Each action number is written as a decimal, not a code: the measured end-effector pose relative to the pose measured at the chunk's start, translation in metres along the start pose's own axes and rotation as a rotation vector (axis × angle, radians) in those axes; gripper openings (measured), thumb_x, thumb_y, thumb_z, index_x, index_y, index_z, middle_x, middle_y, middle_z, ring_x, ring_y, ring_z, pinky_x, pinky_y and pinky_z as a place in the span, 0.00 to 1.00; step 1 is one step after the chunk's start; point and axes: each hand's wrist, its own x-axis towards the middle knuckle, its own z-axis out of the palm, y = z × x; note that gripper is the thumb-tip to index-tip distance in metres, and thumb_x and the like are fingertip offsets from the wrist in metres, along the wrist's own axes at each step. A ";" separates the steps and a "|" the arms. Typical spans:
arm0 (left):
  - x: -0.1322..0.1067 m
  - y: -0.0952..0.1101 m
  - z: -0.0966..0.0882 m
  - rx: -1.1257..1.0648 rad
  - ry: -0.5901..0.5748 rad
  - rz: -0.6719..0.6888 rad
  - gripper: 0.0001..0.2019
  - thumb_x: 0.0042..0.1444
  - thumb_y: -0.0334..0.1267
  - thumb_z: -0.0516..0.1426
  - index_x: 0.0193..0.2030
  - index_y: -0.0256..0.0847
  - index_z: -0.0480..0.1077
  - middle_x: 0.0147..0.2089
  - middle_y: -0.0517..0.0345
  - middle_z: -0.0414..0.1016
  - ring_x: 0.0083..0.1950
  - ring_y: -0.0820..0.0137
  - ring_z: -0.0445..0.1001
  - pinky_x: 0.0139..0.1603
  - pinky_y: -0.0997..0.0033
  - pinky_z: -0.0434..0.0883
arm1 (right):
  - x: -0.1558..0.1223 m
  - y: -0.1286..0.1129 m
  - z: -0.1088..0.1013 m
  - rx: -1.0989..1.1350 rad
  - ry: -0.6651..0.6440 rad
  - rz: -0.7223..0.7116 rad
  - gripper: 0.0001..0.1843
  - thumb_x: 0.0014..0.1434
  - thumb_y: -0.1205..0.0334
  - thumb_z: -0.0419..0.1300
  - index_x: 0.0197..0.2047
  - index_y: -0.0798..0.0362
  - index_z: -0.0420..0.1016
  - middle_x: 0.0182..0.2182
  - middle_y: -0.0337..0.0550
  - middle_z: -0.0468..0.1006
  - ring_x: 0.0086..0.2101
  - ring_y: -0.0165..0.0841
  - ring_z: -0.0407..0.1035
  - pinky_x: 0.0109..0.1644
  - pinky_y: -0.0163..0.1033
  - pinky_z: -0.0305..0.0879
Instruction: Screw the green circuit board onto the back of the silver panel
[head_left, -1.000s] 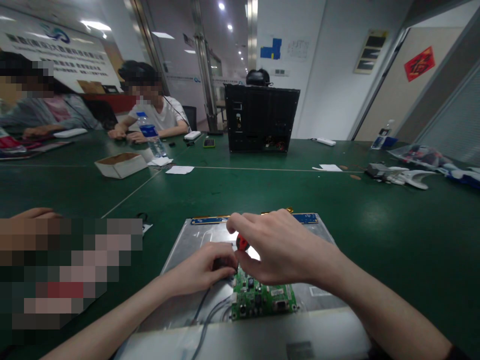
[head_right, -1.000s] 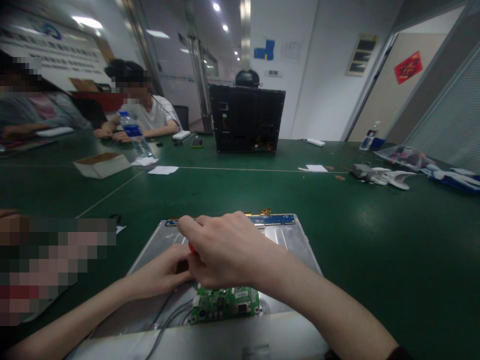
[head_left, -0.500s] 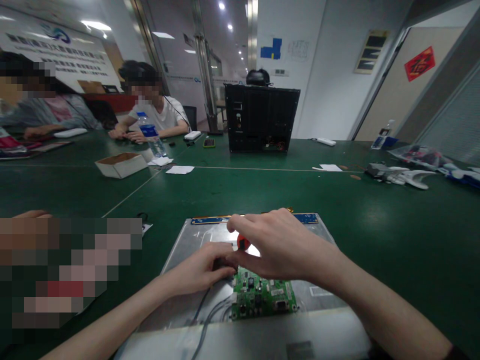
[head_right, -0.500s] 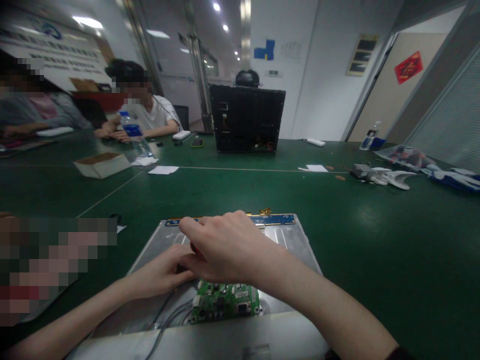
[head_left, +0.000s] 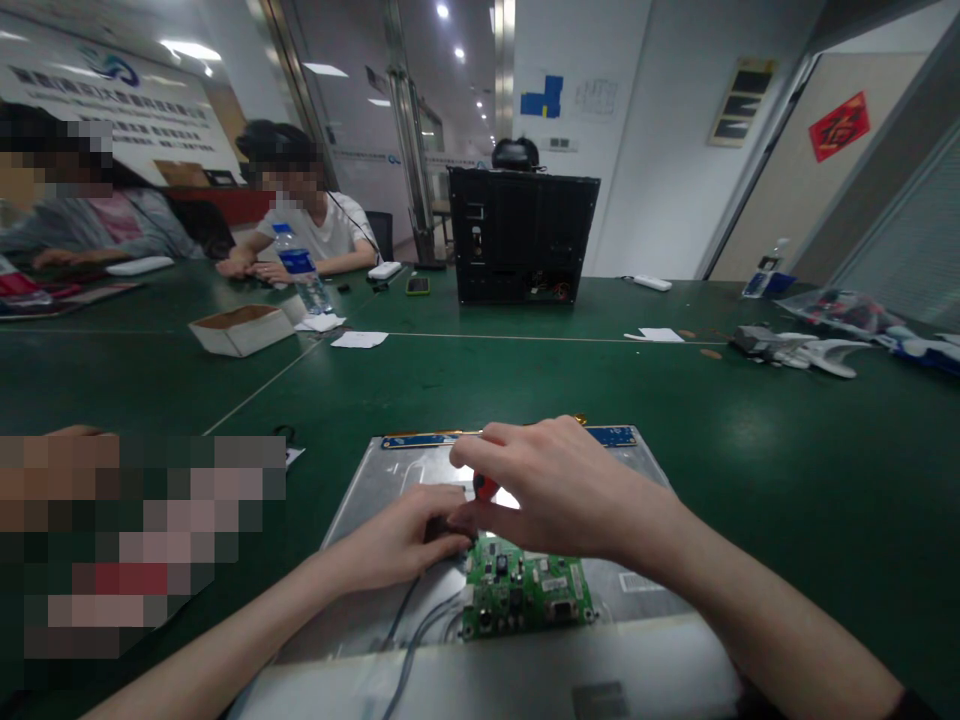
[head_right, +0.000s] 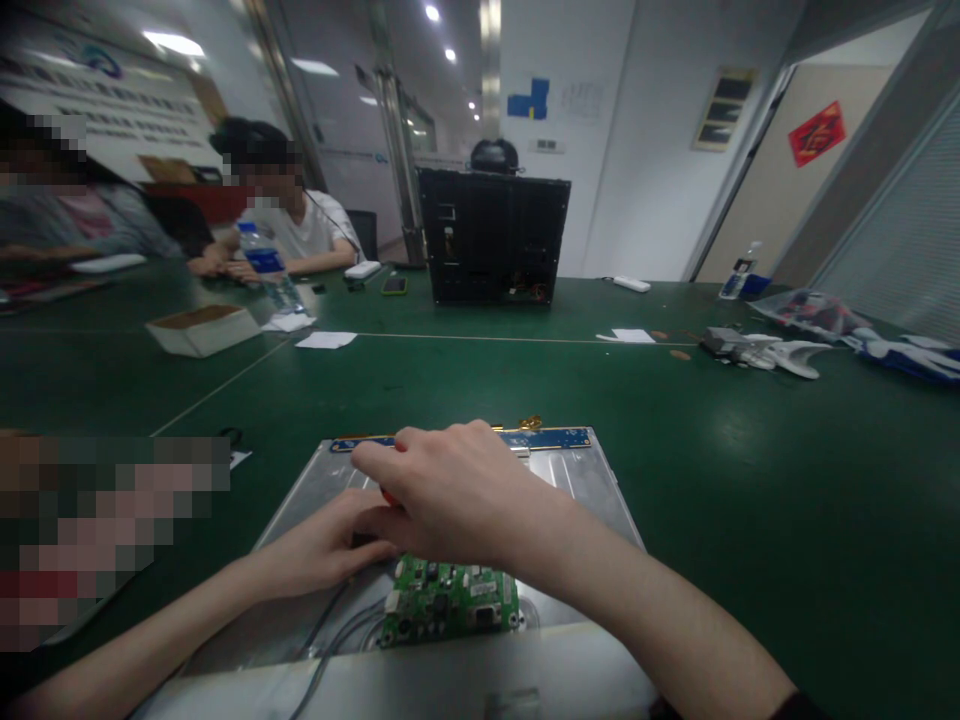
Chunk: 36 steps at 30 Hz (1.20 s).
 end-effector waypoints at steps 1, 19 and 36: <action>0.000 0.001 0.000 -0.008 0.003 -0.004 0.04 0.58 0.33 0.57 0.33 0.38 0.71 0.33 0.56 0.76 0.34 0.66 0.72 0.36 0.70 0.67 | 0.000 0.000 0.000 -0.010 0.002 0.005 0.09 0.67 0.55 0.58 0.46 0.51 0.69 0.36 0.40 0.78 0.27 0.29 0.67 0.25 0.37 0.42; 0.001 -0.003 -0.002 -0.056 -0.043 0.094 0.05 0.63 0.33 0.56 0.39 0.38 0.75 0.40 0.53 0.78 0.40 0.66 0.75 0.42 0.69 0.71 | 0.000 0.000 0.002 -0.017 0.004 0.073 0.14 0.67 0.50 0.57 0.44 0.53 0.69 0.34 0.40 0.80 0.27 0.30 0.69 0.26 0.37 0.42; 0.001 -0.004 0.001 -0.023 0.001 0.068 0.03 0.61 0.33 0.56 0.36 0.38 0.71 0.33 0.57 0.75 0.33 0.69 0.72 0.34 0.73 0.68 | 0.000 -0.003 0.002 0.005 0.009 0.062 0.06 0.66 0.59 0.56 0.43 0.53 0.68 0.33 0.39 0.81 0.27 0.30 0.68 0.26 0.37 0.41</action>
